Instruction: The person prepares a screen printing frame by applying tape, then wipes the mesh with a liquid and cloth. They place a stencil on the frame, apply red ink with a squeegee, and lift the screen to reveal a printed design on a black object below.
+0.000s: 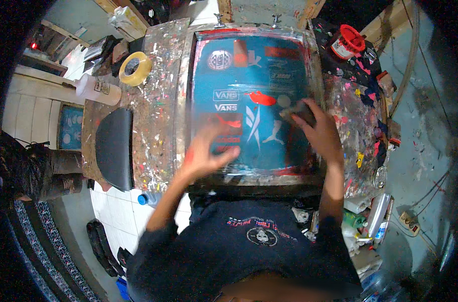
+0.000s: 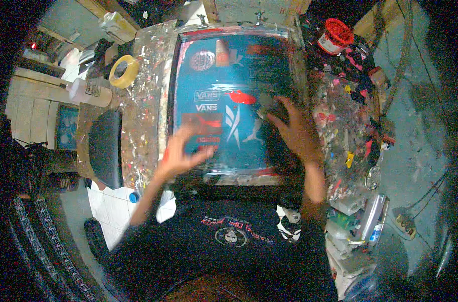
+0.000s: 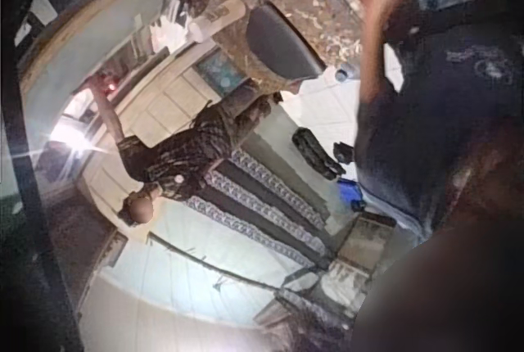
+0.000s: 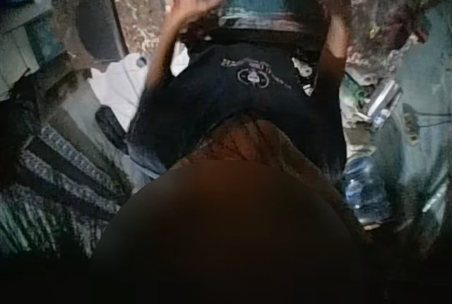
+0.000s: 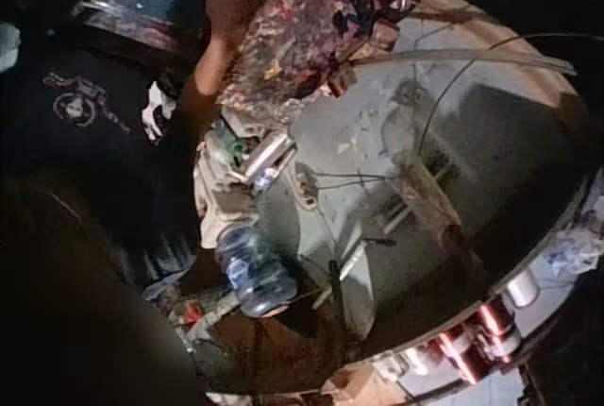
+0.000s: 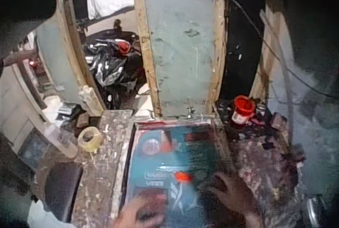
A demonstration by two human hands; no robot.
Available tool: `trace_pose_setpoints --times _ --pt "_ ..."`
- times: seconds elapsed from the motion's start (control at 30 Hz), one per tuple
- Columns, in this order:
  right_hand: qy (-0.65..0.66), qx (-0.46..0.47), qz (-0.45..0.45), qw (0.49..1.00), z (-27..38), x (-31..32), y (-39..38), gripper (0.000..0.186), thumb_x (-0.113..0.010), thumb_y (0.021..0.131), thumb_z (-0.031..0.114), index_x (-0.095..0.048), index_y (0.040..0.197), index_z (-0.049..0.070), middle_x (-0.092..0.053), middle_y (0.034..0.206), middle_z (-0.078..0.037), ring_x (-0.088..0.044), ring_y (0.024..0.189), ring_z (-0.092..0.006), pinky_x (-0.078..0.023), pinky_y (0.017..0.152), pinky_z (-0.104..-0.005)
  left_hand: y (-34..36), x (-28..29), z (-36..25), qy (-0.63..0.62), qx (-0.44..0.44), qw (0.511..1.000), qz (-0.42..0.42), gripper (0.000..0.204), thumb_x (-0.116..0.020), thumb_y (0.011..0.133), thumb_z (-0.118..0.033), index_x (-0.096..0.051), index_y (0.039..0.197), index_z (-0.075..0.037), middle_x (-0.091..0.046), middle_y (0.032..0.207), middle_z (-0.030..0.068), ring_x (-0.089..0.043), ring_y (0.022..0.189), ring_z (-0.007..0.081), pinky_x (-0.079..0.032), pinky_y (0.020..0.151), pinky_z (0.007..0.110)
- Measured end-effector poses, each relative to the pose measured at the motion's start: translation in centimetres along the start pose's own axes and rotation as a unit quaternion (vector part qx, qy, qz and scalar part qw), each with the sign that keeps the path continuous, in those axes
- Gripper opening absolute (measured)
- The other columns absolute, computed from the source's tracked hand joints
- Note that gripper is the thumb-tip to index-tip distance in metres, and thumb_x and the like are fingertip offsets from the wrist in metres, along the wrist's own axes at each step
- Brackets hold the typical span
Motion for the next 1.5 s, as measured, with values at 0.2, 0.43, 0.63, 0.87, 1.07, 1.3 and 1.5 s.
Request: trace_pose_setpoints --times 0.2,0.43,0.63,0.87,1.07,1.3,1.5 --pt "-0.038 0.096 0.05 0.993 1.5 -6.3 8.1 0.05 -0.076 0.087 0.029 -0.06 0.128 0.005 -0.071 0.107 -0.023 -0.067 0.1 -0.0433 -0.053 0.085 -0.0476 -12.1 -3.0 -0.3 0.118 0.0 0.992 -0.045 0.07 -0.086 0.073 -0.033 -0.06 0.132 -0.005 -0.063 0.114 0.0134 -0.059 0.104 0.0323 -0.046 0.092 0.044" --pt "-0.049 0.107 0.08 0.99 3.4 -5.8 9.2 0.045 -0.076 0.086 0.029 -0.06 0.122 0.007 -0.07 0.101 -0.023 -0.066 0.095 -0.045 -0.051 0.079 -0.0501 -13.7 -4.4 2.4 0.129 -0.069 0.987 -0.071 0.068 -0.079 0.076 -0.018 -0.055 0.138 -0.002 -0.064 0.105 0.0106 -0.059 0.095 0.0282 -0.046 0.085 0.04" --pt "-0.074 0.046 0.089 0.992 2.3 -5.6 9.4 0.051 -0.074 0.088 0.028 -0.059 0.131 0.005 -0.072 0.111 -0.02 -0.068 0.103 -0.0423 -0.054 0.089 -0.0504 -13.4 -3.7 1.8 0.116 -0.09 0.986 -0.081 0.067 -0.08 0.076 -0.019 -0.057 0.136 -0.002 -0.065 0.107 0.01 -0.059 0.095 0.0272 -0.046 0.084 0.04" --pt "-0.044 0.072 0.031 0.996 1.1 -5.6 8.9 0.047 -0.076 0.086 0.033 -0.058 0.121 0.007 -0.07 0.097 -0.023 -0.067 0.093 -0.0456 -0.051 0.076 -0.0509 -13.4 -3.1 1.6 0.113 -0.093 0.986 -0.08 0.064 -0.08 0.077 -0.019 -0.058 0.135 -0.005 -0.066 0.11 0.0094 -0.061 0.096 0.0271 -0.046 0.085 0.04" --pt "-0.064 0.075 0.022 0.995 0.4 -5.3 8.8 0.05 -0.076 0.087 0.036 -0.058 0.123 0.007 -0.071 0.096 -0.023 -0.068 0.092 -0.0454 -0.051 0.075 -0.0509 -13.1 -2.8 0.9 0.116 -0.089 0.986 -0.084 0.064 -0.081 0.074 -0.016 -0.059 0.134 -0.005 -0.066 0.111 0.0095 -0.062 0.097 0.0271 -0.047 0.084 0.041" --pt "-0.095 0.051 0.031 0.994 0.5 -6.3 9.2 0.05 -0.074 0.088 0.036 -0.057 0.125 0.006 -0.07 0.1 -0.024 -0.067 0.095 -0.0454 -0.051 0.08 -0.0522 -13.1 -2.8 0.6 0.112 -0.097 0.984 -0.095 0.066 -0.081 0.072 -0.013 -0.059 0.133 -0.005 -0.067 0.111 0.0094 -0.062 0.095 0.0271 -0.047 0.083 0.04" --pt "-0.082 0.114 0.06 0.988 1.5 -8.5 10.7 0.047 -0.075 0.087 0.028 -0.056 0.124 0.006 -0.069 0.104 -0.024 -0.066 0.099 -0.0455 -0.051 0.082 -0.0523 -13.1 -2.7 0.5 0.114 -0.09 0.985 -0.095 0.064 -0.08 0.071 -0.01 -0.061 0.132 -0.005 -0.067 0.11 0.0095 -0.062 0.093 0.0272 -0.047 0.082 0.04"
Point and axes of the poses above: each hand's wrist, its own y-axis towards the middle knuckle, its own x-axis out of the back of the hand, z = x × y, the point moved 7 cm from there along y, towards the middle knuckle
